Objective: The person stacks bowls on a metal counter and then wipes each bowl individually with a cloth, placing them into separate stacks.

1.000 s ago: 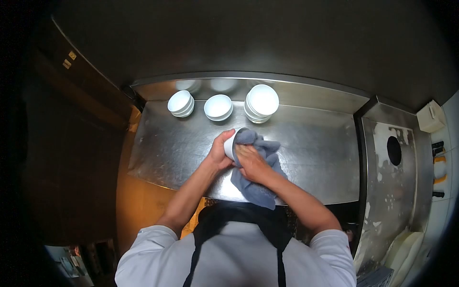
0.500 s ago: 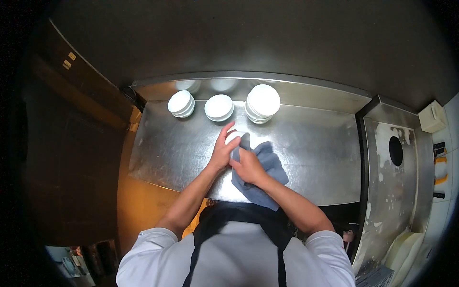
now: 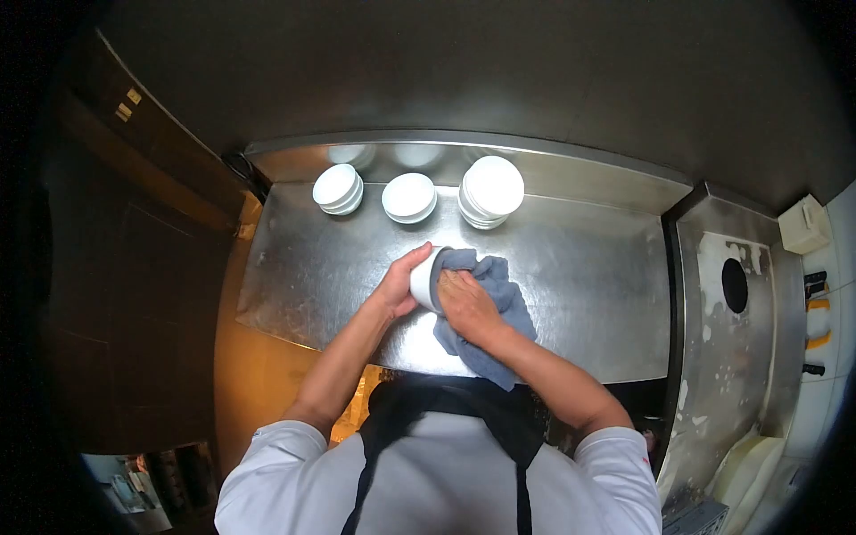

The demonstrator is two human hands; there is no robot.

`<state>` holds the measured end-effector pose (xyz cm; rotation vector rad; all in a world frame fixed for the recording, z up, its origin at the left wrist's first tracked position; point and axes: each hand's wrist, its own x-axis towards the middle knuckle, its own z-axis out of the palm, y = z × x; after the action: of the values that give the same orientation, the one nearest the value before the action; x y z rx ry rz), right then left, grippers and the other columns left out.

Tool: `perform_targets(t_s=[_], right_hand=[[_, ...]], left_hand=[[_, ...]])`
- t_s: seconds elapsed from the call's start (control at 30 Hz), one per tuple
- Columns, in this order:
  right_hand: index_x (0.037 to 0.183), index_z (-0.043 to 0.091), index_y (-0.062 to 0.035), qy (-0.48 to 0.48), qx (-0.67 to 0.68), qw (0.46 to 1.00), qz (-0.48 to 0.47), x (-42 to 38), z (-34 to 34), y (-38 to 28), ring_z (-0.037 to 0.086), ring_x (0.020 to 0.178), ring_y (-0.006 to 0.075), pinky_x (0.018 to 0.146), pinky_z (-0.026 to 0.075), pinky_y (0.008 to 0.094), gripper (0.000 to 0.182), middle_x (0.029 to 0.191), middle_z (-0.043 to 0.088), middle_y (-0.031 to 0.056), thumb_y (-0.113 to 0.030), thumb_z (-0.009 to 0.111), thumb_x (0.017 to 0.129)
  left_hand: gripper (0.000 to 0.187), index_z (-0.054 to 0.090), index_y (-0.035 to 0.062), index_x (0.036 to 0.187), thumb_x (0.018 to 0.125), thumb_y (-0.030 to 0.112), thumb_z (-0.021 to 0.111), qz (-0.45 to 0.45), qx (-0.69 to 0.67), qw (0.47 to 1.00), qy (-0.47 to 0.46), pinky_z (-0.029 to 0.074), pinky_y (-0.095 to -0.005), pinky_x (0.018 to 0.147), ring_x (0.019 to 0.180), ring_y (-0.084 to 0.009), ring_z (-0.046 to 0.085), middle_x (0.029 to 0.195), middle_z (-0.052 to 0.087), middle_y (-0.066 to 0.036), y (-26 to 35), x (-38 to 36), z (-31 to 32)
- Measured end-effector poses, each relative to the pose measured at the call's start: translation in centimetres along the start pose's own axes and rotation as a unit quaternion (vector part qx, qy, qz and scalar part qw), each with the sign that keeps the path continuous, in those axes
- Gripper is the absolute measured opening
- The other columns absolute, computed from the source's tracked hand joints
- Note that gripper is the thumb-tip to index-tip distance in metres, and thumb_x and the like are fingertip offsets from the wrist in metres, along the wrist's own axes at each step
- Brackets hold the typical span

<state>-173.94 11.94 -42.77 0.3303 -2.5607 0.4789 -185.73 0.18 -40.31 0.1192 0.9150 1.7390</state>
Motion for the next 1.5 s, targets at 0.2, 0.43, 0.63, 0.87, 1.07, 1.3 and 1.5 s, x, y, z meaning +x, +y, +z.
perform_targets(t_s=[0.2, 0.43, 0.63, 0.87, 1.07, 1.3, 1.5], right_hand=[[0.105, 0.059, 0.0056, -0.021, 0.299, 0.936, 0.186, 1.8, -1.4, -2.9, 0.059, 0.106, 0.0429, 0.097, 0.043, 0.0475, 0.032, 0.105, 0.062, 0.0274, -0.008, 0.07, 0.078], [0.102, 0.06, 0.0029, -0.046, 0.241, 0.955, 0.167, 0.1, -0.1, -1.7, 0.062, 0.098, 0.0409, 0.095, 0.045, 0.0463, 0.028, 0.097, 0.065, 0.0245, -0.01, 0.071, 0.079], [0.101, 0.061, 0.0054, 0.014, 0.102, 0.993, 0.055, 0.7, -0.4, -0.5, 0.062, 0.093, 0.0384, 0.093, 0.043, 0.047, 0.029, 0.093, 0.064, 0.0227, -0.009, 0.071, 0.077], [0.103, 0.061, 0.0057, -0.033, 0.036, 0.998, -0.051, 1.0, -2.3, -0.5, 0.06, 0.103, 0.036, 0.098, 0.042, 0.0451, 0.03, 0.102, 0.064, 0.0188, -0.01, 0.064, 0.077], [0.106, 0.062, 0.0029, 0.025, 0.096, 0.99, 0.101, 1.3, 0.1, -1.5, 0.062, 0.102, 0.0333, 0.093, 0.045, 0.0445, 0.027, 0.101, 0.066, 0.0172, -0.007, 0.06, 0.081], [0.104, 0.061, 0.0011, -0.033, 0.339, 0.925, 0.167, 2.3, -3.0, -1.5, 0.063, 0.096, 0.0348, 0.087, 0.047, 0.0441, 0.03, 0.099, 0.065, 0.0183, -0.013, 0.07, 0.079], [0.113, 0.057, 0.0013, -0.095, -0.002, 0.993, -0.071, 0.9, -0.8, 3.0, 0.056, 0.113, 0.0331, 0.099, 0.04, 0.0447, 0.046, 0.116, 0.061, 0.0173, -0.019, 0.072, 0.074]], left_hand=[[0.044, 0.046, 0.0024, 0.13, 0.097, 0.031, 0.055, 0.169, 0.071, 0.982, 0.035, 0.048, -0.0317, 0.091, 0.1, -0.0185, 0.059, 0.114, 0.059, -0.01, -0.9, -1.1, 0.6], [0.045, 0.053, 0.0043, 0.127, 0.098, 0.039, 0.049, 0.297, 0.301, 0.896, 0.137, 0.049, -0.0386, 0.092, 0.105, -0.0244, 0.062, 0.116, 0.062, -0.016, -2.9, 0.4, -0.6], [0.046, 0.051, 0.0028, 0.128, 0.098, 0.038, 0.048, 0.01, 0.019, 0.999, 0.044, 0.048, -0.0381, 0.095, 0.107, -0.0259, 0.062, 0.117, 0.062, -0.017, 0.5, -1.1, 1.4], [0.044, 0.057, -0.0007, 0.122, 0.099, 0.035, 0.044, -0.063, -0.068, 0.994, -0.058, 0.048, -0.0383, 0.098, 0.109, -0.0244, 0.062, 0.118, 0.063, -0.016, 0.9, -0.6, -0.3], [0.042, 0.056, 0.0003, 0.123, 0.096, 0.032, 0.048, 0.097, 0.127, 0.986, 0.056, 0.049, -0.0371, 0.096, 0.105, -0.0235, 0.063, 0.115, 0.064, -0.014, 0.4, 0.0, 0.8], [0.04, 0.058, 0.001, 0.118, 0.096, 0.033, 0.05, 0.048, -0.015, 0.999, 0.021, 0.052, -0.0382, 0.091, 0.098, -0.0242, 0.065, 0.107, 0.066, -0.014, 0.7, 1.0, -1.0], [0.037, 0.059, 0.003, 0.116, 0.095, 0.033, 0.054, -0.016, 0.079, 0.996, 0.025, 0.05, -0.0377, 0.092, 0.1, -0.0234, 0.064, 0.11, 0.065, -0.014, 1.8, 0.9, 0.5]])
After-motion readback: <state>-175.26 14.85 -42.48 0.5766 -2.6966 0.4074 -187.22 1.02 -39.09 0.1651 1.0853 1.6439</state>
